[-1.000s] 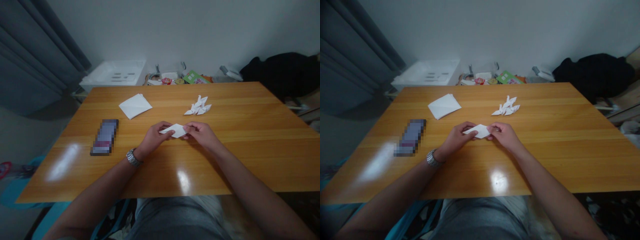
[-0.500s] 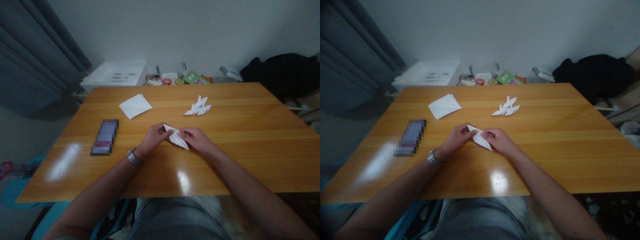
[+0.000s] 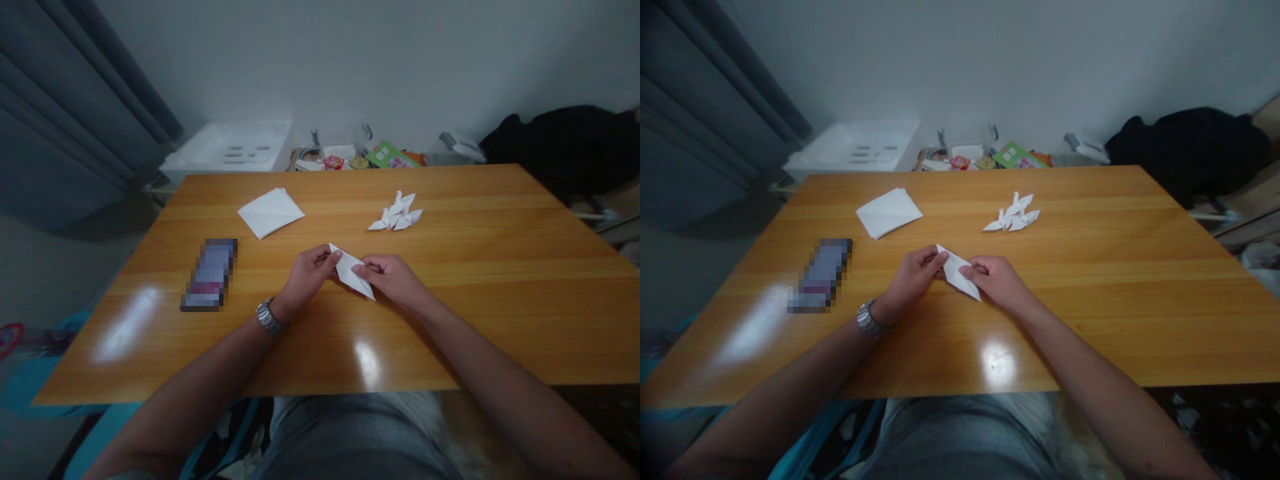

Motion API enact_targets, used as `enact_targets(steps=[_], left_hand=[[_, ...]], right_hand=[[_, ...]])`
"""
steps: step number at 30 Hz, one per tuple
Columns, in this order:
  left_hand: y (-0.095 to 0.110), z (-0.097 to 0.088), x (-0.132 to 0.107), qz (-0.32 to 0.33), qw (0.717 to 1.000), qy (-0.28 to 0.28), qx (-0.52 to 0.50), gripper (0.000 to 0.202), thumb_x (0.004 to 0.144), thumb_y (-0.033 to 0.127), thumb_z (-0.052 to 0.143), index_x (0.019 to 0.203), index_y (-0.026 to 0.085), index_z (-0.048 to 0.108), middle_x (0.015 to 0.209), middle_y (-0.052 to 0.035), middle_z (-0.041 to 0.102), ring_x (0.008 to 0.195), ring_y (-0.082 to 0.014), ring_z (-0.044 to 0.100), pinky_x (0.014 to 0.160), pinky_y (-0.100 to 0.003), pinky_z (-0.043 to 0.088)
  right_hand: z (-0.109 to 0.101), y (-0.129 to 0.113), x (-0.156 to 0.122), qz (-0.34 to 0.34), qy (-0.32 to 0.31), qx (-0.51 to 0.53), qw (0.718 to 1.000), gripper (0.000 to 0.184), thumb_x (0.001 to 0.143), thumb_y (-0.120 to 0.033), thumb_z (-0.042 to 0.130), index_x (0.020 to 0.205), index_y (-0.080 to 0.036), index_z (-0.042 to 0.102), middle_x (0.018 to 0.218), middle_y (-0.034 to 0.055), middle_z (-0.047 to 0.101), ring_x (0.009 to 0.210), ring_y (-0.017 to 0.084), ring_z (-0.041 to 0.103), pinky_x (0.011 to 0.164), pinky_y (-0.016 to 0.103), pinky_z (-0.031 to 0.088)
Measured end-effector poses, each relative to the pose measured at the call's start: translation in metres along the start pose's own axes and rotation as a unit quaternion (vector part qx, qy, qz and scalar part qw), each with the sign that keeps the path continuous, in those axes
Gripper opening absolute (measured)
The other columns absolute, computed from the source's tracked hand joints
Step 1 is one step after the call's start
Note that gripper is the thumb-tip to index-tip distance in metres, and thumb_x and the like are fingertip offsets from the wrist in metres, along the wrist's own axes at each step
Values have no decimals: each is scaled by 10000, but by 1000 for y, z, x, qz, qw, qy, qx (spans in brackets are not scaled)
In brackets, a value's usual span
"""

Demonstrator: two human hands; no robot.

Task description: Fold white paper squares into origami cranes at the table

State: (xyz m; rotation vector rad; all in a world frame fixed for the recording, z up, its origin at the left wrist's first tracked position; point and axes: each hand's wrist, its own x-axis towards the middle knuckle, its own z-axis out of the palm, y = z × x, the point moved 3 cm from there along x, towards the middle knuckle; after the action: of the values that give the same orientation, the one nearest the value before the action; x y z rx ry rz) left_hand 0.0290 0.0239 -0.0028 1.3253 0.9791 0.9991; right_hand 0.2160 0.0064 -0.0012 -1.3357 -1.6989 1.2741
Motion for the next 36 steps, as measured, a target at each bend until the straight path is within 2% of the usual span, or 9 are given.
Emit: enact_targets(steps=[6, 11, 19, 25, 29, 33, 36], left_hand=[[0, 1, 0, 6, 1000, 4, 11, 363, 892, 511, 671, 897, 148, 681, 824, -51, 711, 760, -165, 685, 712, -282, 598], [3, 1, -1, 19, 998, 25, 50, 364, 885, 513, 682, 836, 152, 686, 796, -43, 705, 735, -156, 668, 672, -258, 572], [-3, 0, -2, -4, 1000, 10, -26, 411, 890, 546, 676, 858, 136, 671, 830, -46, 690, 753, -157, 666, 753, -308, 608], [2, -1, -3, 9, 1000, 18, 19, 423, 893, 561, 660, 834, 142, 687, 820, -50, 702, 756, -167, 665, 736, -299, 605], [2, -4, -2, 18, 998, 40, 51, 412, 889, 554, 672, 835, 146, 702, 835, -51, 714, 769, -167, 669, 706, -278, 599], [-3, -8, 1, 5, 997, 73, 17, 430, 852, 570, 705, 827, 142, 682, 840, -52, 716, 806, -183, 689, 724, -307, 623], [-7, -11, 4, -12, 997, 72, -4, 413, 829, 542, 741, 896, 141, 670, 848, -53, 725, 791, -179, 706, 715, -305, 628]], right_hand=[[1, 6, 1, 11, 2, 11, 1000, 428, 887, -584, 627, 773, -171, 647, 641, -24, 520, 573, 124, 414, 536, 267, 280], [0, 4, 0, 10, 12, 4, 1000, 433, 879, -590, 634, 770, -171, 657, 620, -25, 514, 565, 125, 410, 531, 264, 282], [0, -5, -1, -6, -5, 0, 1000, 429, 890, -578, 619, 752, -173, 650, 632, -18, 534, 568, 126, 419, 524, 260, 291], [0, -1, 0, -17, -14, -3, 1000, 429, 904, -576, 612, 793, -165, 668, 660, -12, 565, 589, 133, 451, 541, 262, 309], [0, -1, 0, -22, -21, 20, 999, 432, 921, -572, 599, 817, -161, 682, 696, 0, 604, 620, 142, 498, 567, 266, 343], [0, -1, 0, 8, -29, 77, 997, 407, 886, -568, 647, 900, -165, 704, 748, 29, 696, 659, 171, 597, 591, 275, 416], [-2, 3, 2, 29, -11, 112, 993, 394, 849, -547, 696, 983, -176, 707, 808, 53, 742, 693, 194, 661, 635, 302, 494]])
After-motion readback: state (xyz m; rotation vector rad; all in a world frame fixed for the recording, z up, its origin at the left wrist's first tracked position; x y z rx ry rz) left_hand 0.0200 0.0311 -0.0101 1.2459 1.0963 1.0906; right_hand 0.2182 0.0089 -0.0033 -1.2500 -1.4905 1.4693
